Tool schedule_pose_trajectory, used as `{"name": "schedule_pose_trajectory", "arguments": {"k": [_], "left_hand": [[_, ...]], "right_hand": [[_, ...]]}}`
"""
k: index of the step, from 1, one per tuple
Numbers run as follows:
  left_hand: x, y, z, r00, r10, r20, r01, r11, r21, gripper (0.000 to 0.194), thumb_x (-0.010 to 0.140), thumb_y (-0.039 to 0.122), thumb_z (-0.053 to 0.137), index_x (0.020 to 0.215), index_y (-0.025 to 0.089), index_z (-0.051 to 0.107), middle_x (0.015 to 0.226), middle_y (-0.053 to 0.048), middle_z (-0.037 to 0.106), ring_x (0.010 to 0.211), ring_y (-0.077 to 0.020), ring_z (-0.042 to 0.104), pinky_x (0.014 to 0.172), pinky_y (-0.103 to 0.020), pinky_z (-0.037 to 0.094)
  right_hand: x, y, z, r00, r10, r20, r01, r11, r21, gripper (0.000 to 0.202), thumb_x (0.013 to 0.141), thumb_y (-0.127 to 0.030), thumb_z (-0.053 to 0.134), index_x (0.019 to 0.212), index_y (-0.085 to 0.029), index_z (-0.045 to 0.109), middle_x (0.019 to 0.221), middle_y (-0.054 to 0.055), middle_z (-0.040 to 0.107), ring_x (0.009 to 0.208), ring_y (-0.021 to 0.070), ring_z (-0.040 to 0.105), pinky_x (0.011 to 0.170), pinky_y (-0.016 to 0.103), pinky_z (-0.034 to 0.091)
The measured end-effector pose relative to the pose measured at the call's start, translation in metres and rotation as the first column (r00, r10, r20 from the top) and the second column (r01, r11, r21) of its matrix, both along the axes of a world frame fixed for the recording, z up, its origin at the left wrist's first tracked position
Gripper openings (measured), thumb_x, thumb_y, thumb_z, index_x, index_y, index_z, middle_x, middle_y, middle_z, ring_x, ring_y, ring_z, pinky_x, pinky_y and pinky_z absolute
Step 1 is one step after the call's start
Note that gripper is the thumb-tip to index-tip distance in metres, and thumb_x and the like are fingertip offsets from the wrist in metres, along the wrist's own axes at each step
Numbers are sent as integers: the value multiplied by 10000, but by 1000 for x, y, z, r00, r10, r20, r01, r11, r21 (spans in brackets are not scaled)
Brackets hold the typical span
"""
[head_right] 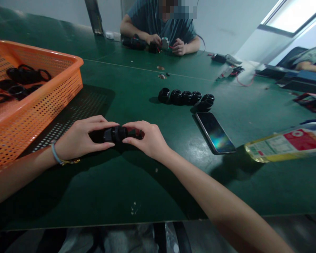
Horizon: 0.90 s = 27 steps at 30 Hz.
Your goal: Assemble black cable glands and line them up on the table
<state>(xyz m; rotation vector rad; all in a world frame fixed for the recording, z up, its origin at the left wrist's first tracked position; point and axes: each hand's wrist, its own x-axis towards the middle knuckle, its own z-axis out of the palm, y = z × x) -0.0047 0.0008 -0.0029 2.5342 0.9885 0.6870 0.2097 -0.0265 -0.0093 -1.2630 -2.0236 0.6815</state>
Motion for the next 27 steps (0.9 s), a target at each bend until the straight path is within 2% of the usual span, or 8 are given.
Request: {"name": "schedule_pose_trajectory", "arguments": {"k": [12, 27], "left_hand": [[0, 0, 0, 1000, -19, -9, 19, 1000, 20, 395, 747, 369, 620, 1093, 181, 650, 881, -30, 627, 757, -143, 600, 745, -252, 493], [0, 0, -3, 998, -60, 21, 58, 995, 83, 402, 752, 329, 639, 1095, 120, 649, 863, -39, 617, 751, -134, 601, 730, -236, 491]], "right_hand": [[0, -1, 2, 999, -17, 39, 17, 1000, -17, 281, 697, -214, 739, 976, -204, 704, 795, 11, 698, 661, 124, 553, 586, 253, 395], [0, -1, 2, 1000, -3, 26, 3, 1000, -17, 267, 698, -223, 742, 962, -192, 718, 777, 15, 705, 651, 119, 541, 577, 243, 385]]}}
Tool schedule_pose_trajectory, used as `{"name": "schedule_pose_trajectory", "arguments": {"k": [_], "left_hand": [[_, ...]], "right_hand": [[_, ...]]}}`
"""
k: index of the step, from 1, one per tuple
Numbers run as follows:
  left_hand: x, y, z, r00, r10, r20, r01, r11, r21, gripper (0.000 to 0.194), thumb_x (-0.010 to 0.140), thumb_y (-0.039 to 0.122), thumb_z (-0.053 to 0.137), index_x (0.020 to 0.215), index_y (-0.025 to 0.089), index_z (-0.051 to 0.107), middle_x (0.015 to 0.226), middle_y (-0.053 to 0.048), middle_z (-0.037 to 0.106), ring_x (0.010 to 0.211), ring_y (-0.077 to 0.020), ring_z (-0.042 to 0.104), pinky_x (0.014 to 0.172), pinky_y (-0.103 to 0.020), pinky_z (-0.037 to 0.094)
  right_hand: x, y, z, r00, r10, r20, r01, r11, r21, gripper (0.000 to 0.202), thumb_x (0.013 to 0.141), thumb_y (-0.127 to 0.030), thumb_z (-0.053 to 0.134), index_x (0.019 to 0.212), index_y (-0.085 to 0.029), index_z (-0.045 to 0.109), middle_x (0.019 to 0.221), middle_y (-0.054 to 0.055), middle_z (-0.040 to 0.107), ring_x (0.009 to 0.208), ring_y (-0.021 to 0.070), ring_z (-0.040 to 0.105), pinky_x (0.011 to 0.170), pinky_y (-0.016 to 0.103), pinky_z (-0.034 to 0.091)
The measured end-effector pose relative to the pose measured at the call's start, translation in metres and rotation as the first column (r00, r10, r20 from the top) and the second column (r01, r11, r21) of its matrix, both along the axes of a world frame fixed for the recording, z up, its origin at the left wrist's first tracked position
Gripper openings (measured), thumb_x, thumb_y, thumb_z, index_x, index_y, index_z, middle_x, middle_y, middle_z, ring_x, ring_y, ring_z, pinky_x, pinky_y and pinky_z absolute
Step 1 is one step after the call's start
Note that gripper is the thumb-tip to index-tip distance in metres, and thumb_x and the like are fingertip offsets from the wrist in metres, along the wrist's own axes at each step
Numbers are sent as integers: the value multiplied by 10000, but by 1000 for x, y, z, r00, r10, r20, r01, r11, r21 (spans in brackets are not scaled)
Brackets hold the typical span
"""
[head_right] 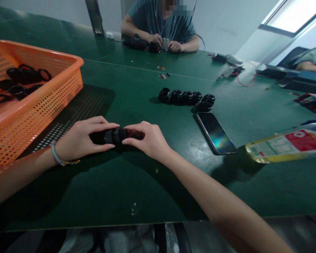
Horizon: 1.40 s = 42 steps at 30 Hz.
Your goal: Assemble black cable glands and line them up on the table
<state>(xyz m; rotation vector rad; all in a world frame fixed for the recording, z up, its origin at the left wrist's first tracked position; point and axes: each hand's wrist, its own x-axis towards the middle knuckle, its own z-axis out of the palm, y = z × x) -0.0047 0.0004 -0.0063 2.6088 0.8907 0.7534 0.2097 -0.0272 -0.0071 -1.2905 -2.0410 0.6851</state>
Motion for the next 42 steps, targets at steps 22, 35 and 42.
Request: {"name": "schedule_pose_trajectory", "arguments": {"k": [22, 35, 42], "left_hand": [[0, 0, -1, 1000, -10, 3, 10, 1000, 1, 398, 757, 317, 633, 1107, 129, 643, 871, -38, 615, 754, -135, 602, 725, -240, 493], [1, -2, 3, 1000, 19, -4, -19, 1000, -21, 399, 762, 350, 609, 1106, 150, 645, 861, -28, 608, 749, -137, 596, 728, -243, 486], [1, -3, 4, 999, 24, -21, -25, 998, -56, 397, 760, 358, 600, 1104, 166, 643, 869, -30, 611, 760, -141, 595, 735, -246, 483]], "right_hand": [[-1, -1, 2, 1000, 8, 13, -7, 1000, -17, 201, 722, -226, 726, 910, -154, 725, 751, 19, 694, 657, 116, 534, 573, 241, 365], [0, -2, -2, 998, 42, -39, -44, 999, -33, 409, 692, -270, 739, 1070, -187, 609, 793, -5, 633, 646, 111, 525, 582, 246, 399], [0, -2, -2, 998, 53, 21, -53, 998, 32, 320, 695, -134, 705, 999, -195, 627, 743, -17, 597, 683, 119, 533, 626, 252, 425]]}}
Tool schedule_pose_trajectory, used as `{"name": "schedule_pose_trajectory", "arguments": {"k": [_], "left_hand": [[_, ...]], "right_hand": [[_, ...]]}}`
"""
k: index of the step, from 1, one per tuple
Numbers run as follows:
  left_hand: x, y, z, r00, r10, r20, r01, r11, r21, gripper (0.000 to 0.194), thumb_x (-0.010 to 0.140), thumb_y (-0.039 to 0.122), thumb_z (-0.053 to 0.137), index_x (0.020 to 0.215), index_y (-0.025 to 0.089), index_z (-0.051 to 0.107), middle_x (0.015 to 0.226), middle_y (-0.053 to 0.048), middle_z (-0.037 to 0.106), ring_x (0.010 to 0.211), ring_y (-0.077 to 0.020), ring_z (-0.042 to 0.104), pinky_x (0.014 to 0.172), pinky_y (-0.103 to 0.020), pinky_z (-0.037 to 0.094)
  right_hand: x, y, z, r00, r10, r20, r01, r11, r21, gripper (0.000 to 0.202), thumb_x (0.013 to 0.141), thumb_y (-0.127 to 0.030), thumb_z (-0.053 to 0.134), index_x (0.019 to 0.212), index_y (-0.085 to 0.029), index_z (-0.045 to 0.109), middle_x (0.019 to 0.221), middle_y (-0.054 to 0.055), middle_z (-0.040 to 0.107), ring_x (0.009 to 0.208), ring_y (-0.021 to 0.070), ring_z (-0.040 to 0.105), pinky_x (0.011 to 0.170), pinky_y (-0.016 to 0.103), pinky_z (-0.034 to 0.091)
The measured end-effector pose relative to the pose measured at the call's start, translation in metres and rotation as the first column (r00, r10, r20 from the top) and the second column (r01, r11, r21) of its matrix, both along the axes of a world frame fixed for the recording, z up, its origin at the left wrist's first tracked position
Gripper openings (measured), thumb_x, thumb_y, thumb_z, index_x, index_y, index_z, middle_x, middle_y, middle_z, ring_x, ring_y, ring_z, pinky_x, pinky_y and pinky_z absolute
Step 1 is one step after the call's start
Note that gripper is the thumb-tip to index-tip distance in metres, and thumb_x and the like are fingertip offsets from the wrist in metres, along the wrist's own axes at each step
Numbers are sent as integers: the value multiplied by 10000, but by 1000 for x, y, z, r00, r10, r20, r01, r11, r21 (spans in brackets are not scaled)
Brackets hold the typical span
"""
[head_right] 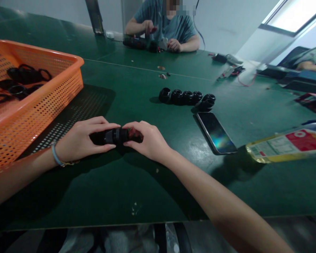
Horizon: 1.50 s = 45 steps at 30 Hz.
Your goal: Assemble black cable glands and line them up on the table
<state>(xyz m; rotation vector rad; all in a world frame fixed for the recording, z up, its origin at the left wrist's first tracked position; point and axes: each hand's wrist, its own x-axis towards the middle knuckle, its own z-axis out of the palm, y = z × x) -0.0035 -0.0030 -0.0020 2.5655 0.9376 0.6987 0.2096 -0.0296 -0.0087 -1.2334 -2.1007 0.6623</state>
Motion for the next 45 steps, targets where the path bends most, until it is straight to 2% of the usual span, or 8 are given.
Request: {"name": "schedule_pose_trajectory", "arguments": {"k": [13, 20, 45], "left_hand": [[0, 0, -1, 1000, -11, -3, 11, 1000, 12, 393, 761, 353, 605, 1101, 158, 644, 871, -35, 614, 754, -142, 597, 727, -245, 483], [0, 0, -1, 1000, 3, -16, -3, 1000, 8, 387, 759, 364, 602, 1099, 184, 642, 869, -25, 616, 754, -137, 595, 723, -235, 476], [-1, 0, 0, 999, 8, -50, -8, 1000, 0, 382, 761, 360, 594, 1105, 198, 633, 895, -28, 625, 770, -141, 596, 717, -230, 469]], "right_hand": [[0, 0, -1, 1000, -8, 20, 8, 1000, 7, 318, 706, -156, 718, 1017, -169, 656, 760, 1, 611, 684, 118, 538, 642, 258, 424], [0, 1, -1, 1000, -15, 24, 15, 1000, -3, 297, 714, -179, 713, 1006, -204, 658, 779, -3, 627, 690, 122, 547, 643, 262, 423], [-1, 1, 1, 999, -3, 48, 3, 1000, -6, 268, 717, -203, 720, 981, -189, 682, 730, -7, 633, 651, 109, 528, 610, 245, 398]]}}
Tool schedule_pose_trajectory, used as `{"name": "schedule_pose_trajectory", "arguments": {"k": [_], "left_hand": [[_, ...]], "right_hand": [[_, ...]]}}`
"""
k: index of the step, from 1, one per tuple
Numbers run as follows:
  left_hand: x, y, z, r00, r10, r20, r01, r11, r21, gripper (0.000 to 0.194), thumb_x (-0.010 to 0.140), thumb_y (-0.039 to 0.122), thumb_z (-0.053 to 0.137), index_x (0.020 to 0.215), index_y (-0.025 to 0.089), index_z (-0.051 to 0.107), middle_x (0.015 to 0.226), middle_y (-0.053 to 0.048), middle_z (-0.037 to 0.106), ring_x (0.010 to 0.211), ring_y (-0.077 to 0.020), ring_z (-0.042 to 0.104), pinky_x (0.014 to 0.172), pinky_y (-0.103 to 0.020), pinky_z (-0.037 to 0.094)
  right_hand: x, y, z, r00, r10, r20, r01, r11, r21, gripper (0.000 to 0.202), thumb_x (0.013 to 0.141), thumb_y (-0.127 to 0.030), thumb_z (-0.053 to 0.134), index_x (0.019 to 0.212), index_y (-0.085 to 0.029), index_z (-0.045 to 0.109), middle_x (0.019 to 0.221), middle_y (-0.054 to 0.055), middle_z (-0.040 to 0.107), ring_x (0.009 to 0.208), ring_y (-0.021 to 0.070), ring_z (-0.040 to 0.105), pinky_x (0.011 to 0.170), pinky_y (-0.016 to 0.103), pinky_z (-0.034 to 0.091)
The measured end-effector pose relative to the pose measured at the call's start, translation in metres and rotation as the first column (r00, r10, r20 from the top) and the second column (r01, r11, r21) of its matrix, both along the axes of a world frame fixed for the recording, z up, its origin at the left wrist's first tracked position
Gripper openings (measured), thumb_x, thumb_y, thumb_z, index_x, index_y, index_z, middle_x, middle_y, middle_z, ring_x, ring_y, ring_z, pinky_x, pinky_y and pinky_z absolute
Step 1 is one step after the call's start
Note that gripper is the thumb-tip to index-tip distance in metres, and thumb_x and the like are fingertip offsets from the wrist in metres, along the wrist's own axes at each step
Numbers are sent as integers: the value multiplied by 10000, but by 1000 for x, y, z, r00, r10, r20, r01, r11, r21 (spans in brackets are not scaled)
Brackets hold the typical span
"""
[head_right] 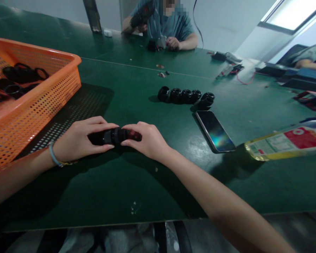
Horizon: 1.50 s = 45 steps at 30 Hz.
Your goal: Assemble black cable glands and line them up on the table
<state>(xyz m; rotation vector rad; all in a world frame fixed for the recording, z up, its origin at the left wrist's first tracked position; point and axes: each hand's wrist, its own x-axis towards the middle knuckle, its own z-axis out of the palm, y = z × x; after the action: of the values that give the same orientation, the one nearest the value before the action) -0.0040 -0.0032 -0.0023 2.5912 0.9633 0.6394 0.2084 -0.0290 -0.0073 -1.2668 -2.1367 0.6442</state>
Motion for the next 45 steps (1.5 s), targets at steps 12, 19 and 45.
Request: {"name": "schedule_pose_trajectory", "arguments": {"k": [12, 19, 45], "left_hand": [[0, 1, -2, 999, -31, 35, 29, 999, 35, 381, 764, 352, 598, 1098, 172, 638, 874, -30, 614, 763, -137, 599, 712, -223, 474], [0, 1, -2, 999, -28, 30, 27, 999, 33, 378, 763, 342, 606, 1103, 178, 633, 880, -28, 615, 768, -137, 598, 715, -221, 475], [0, 1, -3, 998, -41, 48, 38, 998, 54, 379, 767, 326, 608, 1105, 158, 635, 873, -24, 605, 761, -129, 596, 716, -220, 477]], "right_hand": [[0, 1, 1, 1000, 2, 24, -2, 1000, 5, 261, 715, -202, 721, 973, -180, 693, 716, -4, 631, 638, 108, 518, 612, 240, 396], [0, 0, 1, 1000, 2, 26, -3, 1000, 5, 263, 719, -212, 720, 977, -170, 696, 703, -4, 622, 624, 105, 505, 599, 234, 388], [0, 2, -2, 1000, -3, 30, 2, 1000, 14, 234, 729, -255, 716, 943, -162, 703, 637, -25, 579, 564, 81, 462, 550, 211, 359]]}}
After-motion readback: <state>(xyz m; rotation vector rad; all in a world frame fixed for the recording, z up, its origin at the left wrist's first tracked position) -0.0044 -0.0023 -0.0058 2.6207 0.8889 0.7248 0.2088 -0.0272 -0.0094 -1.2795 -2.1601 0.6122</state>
